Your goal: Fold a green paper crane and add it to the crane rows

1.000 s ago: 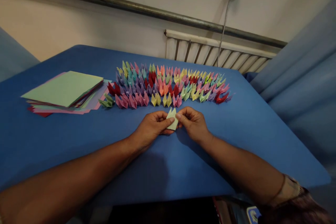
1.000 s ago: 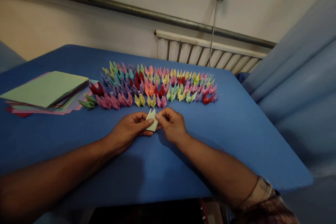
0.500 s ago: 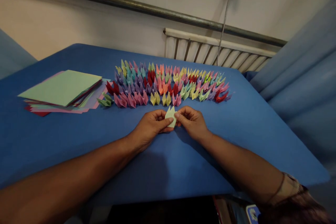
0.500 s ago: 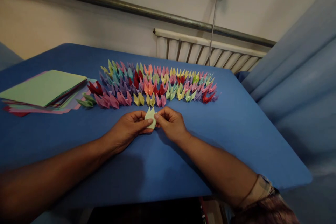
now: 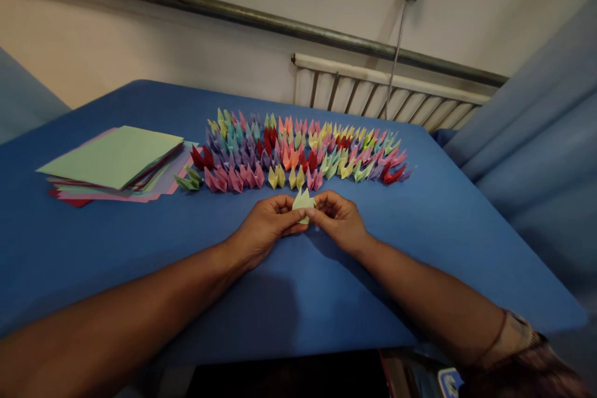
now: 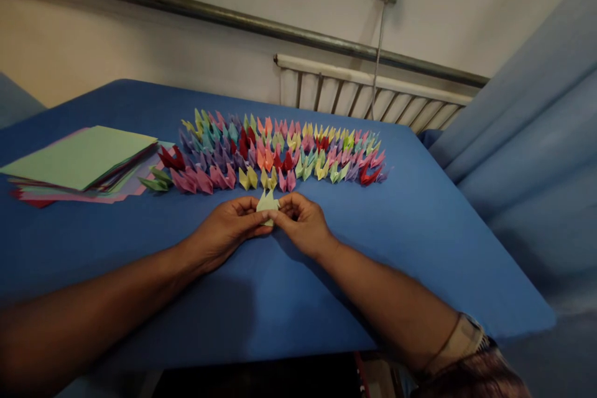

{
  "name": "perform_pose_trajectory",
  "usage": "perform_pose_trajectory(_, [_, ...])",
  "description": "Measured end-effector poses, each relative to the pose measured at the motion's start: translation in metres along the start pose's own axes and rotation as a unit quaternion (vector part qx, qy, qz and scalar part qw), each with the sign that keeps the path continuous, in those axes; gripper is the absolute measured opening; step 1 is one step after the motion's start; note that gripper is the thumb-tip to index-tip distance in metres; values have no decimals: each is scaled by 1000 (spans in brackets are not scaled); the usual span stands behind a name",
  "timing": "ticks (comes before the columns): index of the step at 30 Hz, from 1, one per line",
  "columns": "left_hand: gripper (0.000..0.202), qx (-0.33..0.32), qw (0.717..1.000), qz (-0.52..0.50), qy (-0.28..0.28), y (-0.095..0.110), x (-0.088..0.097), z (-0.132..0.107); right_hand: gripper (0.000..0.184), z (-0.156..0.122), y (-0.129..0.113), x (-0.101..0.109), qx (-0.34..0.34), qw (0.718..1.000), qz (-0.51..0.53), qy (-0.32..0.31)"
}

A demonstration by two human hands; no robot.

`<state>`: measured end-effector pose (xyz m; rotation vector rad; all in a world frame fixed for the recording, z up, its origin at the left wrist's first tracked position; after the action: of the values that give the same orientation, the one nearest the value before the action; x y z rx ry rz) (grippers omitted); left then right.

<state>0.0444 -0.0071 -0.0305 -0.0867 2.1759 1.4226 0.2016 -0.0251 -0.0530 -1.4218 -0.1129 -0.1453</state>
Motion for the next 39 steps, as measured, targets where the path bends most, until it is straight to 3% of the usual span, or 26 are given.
perform_pose_trajectory(12, [25,11,998,-38,-44,4,4,2,25,1,-2,5,13,999,-28,11])
perform_pose_trajectory(18, [29,16,999,-16,-29,-2,5,3,24,1,1,6,19,999,-34,24])
perform_pose_trajectory(21, [28,-15,1000,16,-11,-3,5,4,22,2,2,5,28,998,-37,31])
perform_pose_trajectory(26, [23,-123,986,108,31,1,6,6,23,-7,-9,7,92,984,-122,97])
perform_pose_trajectory(30, [21,-191,967,167,27,2,6,6,27,-14,-17,4,142,968,-196,66])
perform_pose_trajectory(34, [18,-208,961,183,-17,-1,6,4,20,-16,-18,1,147,959,-235,57])
perform_pose_trajectory(39, [20,-197,964,177,1,-1,5,4,12,-14,-15,1,138,962,-227,61])
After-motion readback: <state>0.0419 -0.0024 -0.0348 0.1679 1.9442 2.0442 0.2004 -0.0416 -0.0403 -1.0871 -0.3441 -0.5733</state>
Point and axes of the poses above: each hand's wrist, its own z-axis towards the middle knuckle, its own x-axis out of the back of the hand, y = z × x, the point moved 1 cm from there along z, towards the middle knuckle, and after that the axes turned 12 degrees about -z, right-handed, at the moved point
